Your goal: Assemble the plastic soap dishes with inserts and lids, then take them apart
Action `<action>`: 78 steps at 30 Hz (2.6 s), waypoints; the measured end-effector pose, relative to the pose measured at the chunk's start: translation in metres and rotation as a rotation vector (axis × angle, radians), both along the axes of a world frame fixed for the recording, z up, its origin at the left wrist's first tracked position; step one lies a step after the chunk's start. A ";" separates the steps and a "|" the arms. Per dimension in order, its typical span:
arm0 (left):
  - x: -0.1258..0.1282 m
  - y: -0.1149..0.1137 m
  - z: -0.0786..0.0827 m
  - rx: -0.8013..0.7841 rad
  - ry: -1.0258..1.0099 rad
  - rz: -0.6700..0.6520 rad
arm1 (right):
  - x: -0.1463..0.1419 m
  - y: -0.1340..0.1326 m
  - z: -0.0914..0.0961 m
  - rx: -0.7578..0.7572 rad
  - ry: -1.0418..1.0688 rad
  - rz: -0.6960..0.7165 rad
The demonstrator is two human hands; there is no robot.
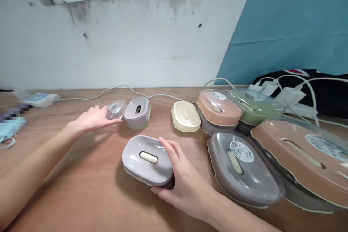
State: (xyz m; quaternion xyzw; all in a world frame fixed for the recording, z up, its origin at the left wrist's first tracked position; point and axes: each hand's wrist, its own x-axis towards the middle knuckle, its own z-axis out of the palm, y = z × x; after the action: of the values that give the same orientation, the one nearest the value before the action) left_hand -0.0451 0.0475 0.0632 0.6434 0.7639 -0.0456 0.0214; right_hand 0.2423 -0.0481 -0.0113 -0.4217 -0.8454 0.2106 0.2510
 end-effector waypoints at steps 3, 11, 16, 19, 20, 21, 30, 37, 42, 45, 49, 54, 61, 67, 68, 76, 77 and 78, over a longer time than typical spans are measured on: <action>0.003 -0.006 0.008 0.038 0.068 -0.066 | 0.000 0.000 0.003 0.012 0.020 0.010; 0.055 -0.054 0.018 -0.216 -0.355 -1.098 | -0.001 0.000 0.012 0.068 0.077 0.086; 0.068 -0.059 0.009 -0.223 -0.427 -1.087 | -0.003 -0.002 0.011 0.060 0.089 0.061; 0.058 -0.055 0.020 -0.217 -0.456 -1.009 | -0.001 -0.001 0.005 0.062 0.058 0.033; 0.053 -0.053 0.025 -0.203 -0.459 -0.956 | 0.000 0.000 0.003 0.074 0.044 0.023; 0.048 -0.050 0.030 -0.170 -0.456 -0.883 | 0.001 0.001 0.002 0.090 0.025 0.012; 0.065 0.007 0.045 0.079 -0.111 -0.086 | -0.005 -0.003 0.010 0.173 -0.262 -0.080; 0.093 0.024 0.031 0.002 -0.018 -0.097 | 0.001 -0.007 0.023 0.165 -0.305 0.022; 0.085 0.021 0.029 0.002 -0.007 -0.233 | 0.005 -0.007 0.024 0.146 -0.267 0.056; 0.078 0.021 0.025 0.023 -0.036 -0.324 | 0.004 -0.006 0.021 0.209 -0.238 0.117; 0.071 0.024 0.014 0.073 -0.103 -0.399 | 0.001 -0.005 0.019 0.185 -0.260 0.163; 0.069 0.027 0.005 0.158 -0.154 -0.454 | 0.000 -0.005 0.017 0.062 -0.268 0.110; 0.069 0.031 -0.001 0.183 -0.114 -0.556 | 0.001 -0.005 0.015 0.033 -0.259 0.119; 0.062 0.033 -0.004 0.155 -0.070 -0.634 | 0.001 -0.003 0.016 0.025 -0.273 0.123; 0.062 0.034 -0.004 0.156 -0.063 -0.644 | 0.001 -0.003 0.016 0.028 -0.271 0.124; 0.069 0.029 0.001 0.236 0.007 -0.664 | 0.001 -0.003 0.012 0.061 -0.251 0.113; 0.070 0.028 0.002 0.243 0.016 -0.671 | 0.001 -0.003 0.012 0.063 -0.252 0.112; 0.072 0.028 0.003 0.245 0.027 -0.679 | 0.001 -0.003 0.013 0.065 -0.255 0.113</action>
State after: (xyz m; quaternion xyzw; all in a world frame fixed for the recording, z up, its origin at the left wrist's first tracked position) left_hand 0.0268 0.0751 0.0658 0.8575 0.5068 0.0333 -0.0820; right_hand 0.2433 -0.0515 0.0013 -0.3884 -0.8993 0.1417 0.1425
